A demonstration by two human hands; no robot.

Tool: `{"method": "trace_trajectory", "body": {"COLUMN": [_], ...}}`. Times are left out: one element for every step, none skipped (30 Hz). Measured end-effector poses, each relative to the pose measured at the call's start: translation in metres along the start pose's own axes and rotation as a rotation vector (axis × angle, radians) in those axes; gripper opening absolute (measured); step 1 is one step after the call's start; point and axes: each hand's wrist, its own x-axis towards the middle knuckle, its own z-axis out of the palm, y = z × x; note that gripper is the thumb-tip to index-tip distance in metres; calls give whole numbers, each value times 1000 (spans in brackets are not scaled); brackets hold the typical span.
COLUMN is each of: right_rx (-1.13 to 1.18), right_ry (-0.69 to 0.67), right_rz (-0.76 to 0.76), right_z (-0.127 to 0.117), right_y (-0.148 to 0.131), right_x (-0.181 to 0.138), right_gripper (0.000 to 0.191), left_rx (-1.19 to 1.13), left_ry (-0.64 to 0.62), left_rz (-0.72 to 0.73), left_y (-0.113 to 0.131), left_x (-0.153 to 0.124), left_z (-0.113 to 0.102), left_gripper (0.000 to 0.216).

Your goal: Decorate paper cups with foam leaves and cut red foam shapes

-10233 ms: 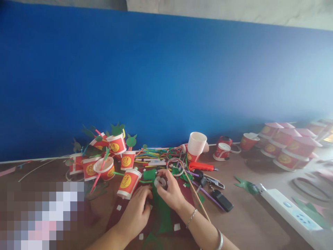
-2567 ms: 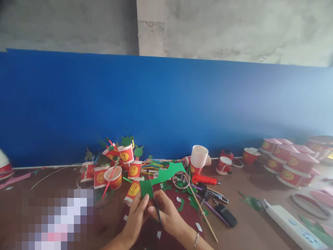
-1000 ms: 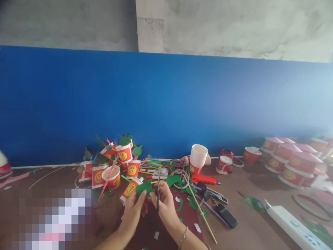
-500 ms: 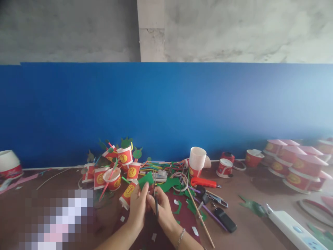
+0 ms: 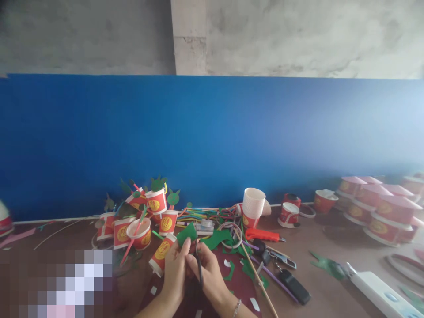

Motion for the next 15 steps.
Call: {"method": "trace_trajectory", "body": {"right_rx": [-6, -10, -11, -9, -7, -5, -5, -5, -7, -13, -18, -23, -27, -30, -31], "right_ry": [5, 5, 1, -4, -11, -17, -22, -26, -28, -28, -24, -19, -13, -6, 0], "right_rz": [0, 7, 13, 18, 19, 17, 11, 3, -6, -12, -16, -17, -14, -9, -5], "right_z": [0, 0, 0, -1, -1, -1, -1, -1, -1, -1, -1, -1, -1, -1, -1], "right_y": [0, 0, 0, 1, 1, 0, 0, 0, -1, -1, -1, 0, 0, 1, 1], "right_x": [0, 0, 0, 0, 0, 0, -1, -1, -1, -2, -2, -2, -1, -1, -1], "right_gripper": [28, 28, 28, 28, 28, 28, 28, 28, 27, 27, 28, 28, 29, 29, 29], "left_rx": [-10, -20, -32, -47, -61, -72, -77, -76, -71, -63, -55, -48, -41, -37, -34], "left_ry": [3, 7, 10, 11, 9, 9, 10, 14, 17, 21, 22, 24, 25, 27, 28], "left_rz": [-14, -30, -45, -55, -62, -64, -63, -62, -62, -64, -66, -71, -79, -90, -103], "left_y": [0, 0, 0, -1, -1, 0, 0, 1, 1, 2, 3, 3, 3, 3, 2], "left_x": [0, -1, -1, -1, -2, -2, -3, -3, -4, -4, -5, -5, -5, -6, -5], "left_z": [1, 1, 1, 1, 1, 1, 1, 1, 0, 0, 0, 0, 0, 1, 1], "left_gripper": [30, 30, 30, 31, 31, 32, 33, 34, 34, 34, 34, 33, 33, 33, 33]}}
